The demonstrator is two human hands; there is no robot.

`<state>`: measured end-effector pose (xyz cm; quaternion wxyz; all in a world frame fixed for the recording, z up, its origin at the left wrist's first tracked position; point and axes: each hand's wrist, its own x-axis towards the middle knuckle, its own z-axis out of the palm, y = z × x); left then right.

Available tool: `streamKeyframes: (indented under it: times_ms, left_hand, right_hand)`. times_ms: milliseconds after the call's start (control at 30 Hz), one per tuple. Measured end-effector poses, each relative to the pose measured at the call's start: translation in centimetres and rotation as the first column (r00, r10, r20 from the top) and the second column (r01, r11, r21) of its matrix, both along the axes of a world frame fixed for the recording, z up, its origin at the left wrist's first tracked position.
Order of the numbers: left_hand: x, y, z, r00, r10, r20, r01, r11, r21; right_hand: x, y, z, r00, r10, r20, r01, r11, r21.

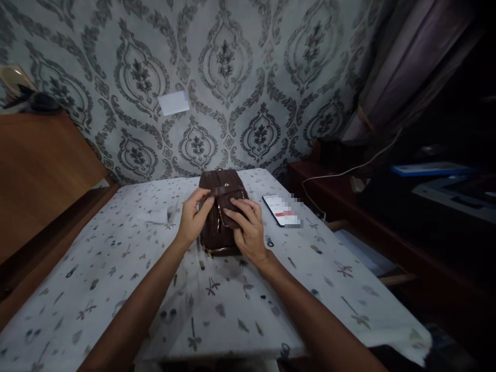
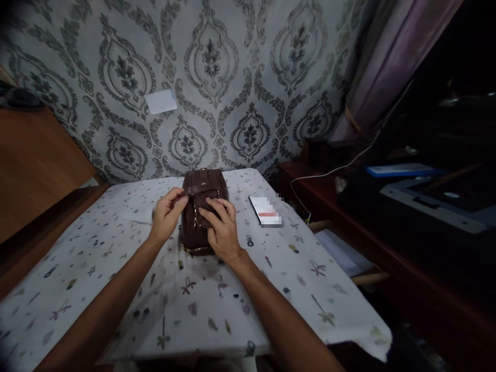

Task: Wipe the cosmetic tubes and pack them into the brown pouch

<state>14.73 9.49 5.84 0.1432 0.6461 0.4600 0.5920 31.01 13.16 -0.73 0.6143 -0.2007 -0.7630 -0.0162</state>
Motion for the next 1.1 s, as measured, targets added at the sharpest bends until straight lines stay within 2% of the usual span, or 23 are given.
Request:
streamKeyframes:
  times_ms: [133,233,333,433,500,600,767,933,1033,1100]
  left_hand:
    - [0.6,-0.4,-1.4,0.997,0.058,-0.048,-0.053,0.994,0.093]
    - [1.0,-0.7,-2.9,0.986,0.125,-0.106,-0.103,0.976,0.192]
    - [1.5,-0.8,-4.4,0.968,0.175,-0.179,-0.115,0.947,0.301]
    - [1.5,-0.6,-5.8,0.959,0.178,-0.222,-0.093,0.933,0.347]
    - [1.2,-0.3,-6.8,0.961,0.173,-0.215,-0.097,0.941,0.325]
    - [0.6,0.1,-8.1,0.972,0.157,-0.176,-0.114,0.966,0.232]
    - [0.7,0.4,-9.0,0.99,0.143,0.0,-0.143,0.988,0.059]
    - [2.2,0.6,-9.0,0.983,0.154,0.099,-0.159,0.986,0.048]
    - [2.2,0.0,-9.0,0.987,0.114,0.11,-0.115,0.993,0.003]
    - [2.0,-0.6,-8.4,0.991,0.081,0.107,-0.081,0.997,-0.004]
  right_hand:
    - [-0.1,-0.5,0.4,1.0,-0.006,-0.024,0.006,1.0,-0.004]
    - [-0.2,-0.7,0.4,0.997,-0.058,-0.049,0.057,0.998,-0.038]
    - [-0.3,-0.3,-0.2,0.988,-0.09,-0.127,0.073,0.989,-0.132]
    - [-0.5,0.9,-1.4,0.957,-0.057,-0.285,-0.025,0.961,-0.275]
    - [-0.7,1.7,-2.1,0.928,-0.058,-0.369,-0.099,0.914,-0.394]
    - [-0.7,2.3,-2.5,0.932,-0.034,-0.36,-0.16,0.854,-0.495]
    - [-0.6,2.3,-1.7,0.946,0.023,-0.324,-0.192,0.844,-0.501]
    - [-0.2,3.1,-1.1,0.944,0.073,-0.321,-0.237,0.829,-0.506]
    - [0.1,3.2,-1.2,0.95,0.072,-0.305,-0.226,0.83,-0.509]
    - [0.2,3.0,-1.4,0.951,0.065,-0.301,-0.217,0.834,-0.508]
